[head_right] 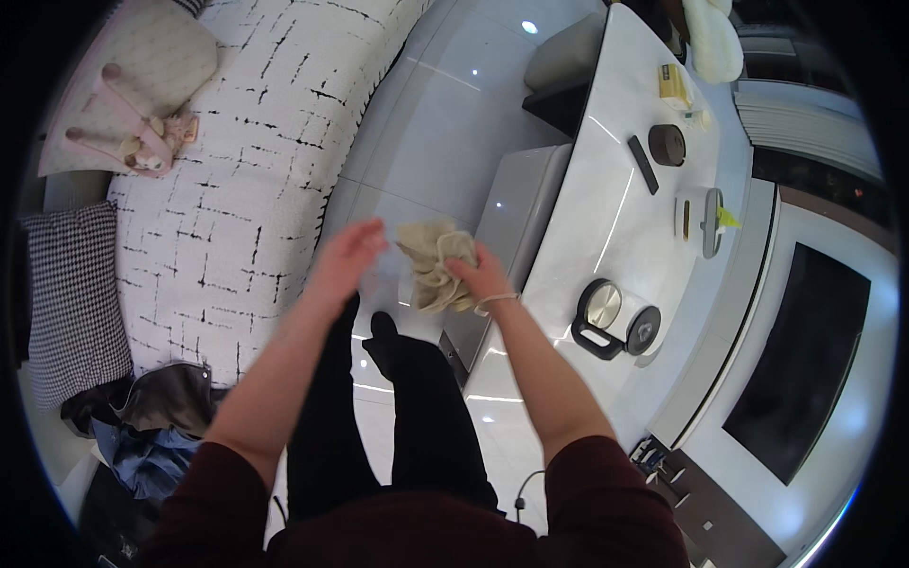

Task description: The person wipes a white coffee table, a black water dispenser, and a gray ottoman using a cloth. They move between the living room and kitchen, rinsing the cloth at the sink before returning to wipe the furniture.

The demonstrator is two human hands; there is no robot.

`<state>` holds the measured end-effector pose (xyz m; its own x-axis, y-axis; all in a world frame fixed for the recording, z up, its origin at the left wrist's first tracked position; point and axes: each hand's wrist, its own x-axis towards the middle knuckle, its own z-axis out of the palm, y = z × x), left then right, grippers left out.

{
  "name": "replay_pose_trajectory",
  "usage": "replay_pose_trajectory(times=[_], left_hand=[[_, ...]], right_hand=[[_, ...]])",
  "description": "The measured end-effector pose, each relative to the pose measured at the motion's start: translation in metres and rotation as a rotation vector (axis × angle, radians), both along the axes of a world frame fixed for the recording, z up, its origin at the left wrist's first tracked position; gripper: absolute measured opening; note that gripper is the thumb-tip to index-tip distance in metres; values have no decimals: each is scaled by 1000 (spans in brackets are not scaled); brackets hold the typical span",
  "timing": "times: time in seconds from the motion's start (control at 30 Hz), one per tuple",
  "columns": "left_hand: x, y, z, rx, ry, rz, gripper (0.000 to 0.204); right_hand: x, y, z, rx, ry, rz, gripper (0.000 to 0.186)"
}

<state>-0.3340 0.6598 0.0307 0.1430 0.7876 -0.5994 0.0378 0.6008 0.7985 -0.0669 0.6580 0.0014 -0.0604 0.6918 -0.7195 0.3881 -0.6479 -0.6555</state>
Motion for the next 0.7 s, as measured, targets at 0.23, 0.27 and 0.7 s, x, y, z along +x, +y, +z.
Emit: replay_pose_trajectory(times=[0.23, 0.27, 0.7], left_hand=[[-131, 132, -37, 588, 699, 105, 27], [-132, 148, -37, 642, 744, 92, 28], [-134, 213, -143, 1000, 1481, -239, 42]], right_hand=[[69, 173, -41, 253, -961, 916, 55], [77, 195, -52, 271, -1049, 999, 49], [76, 46, -235, -264, -848, 1936, 50]])
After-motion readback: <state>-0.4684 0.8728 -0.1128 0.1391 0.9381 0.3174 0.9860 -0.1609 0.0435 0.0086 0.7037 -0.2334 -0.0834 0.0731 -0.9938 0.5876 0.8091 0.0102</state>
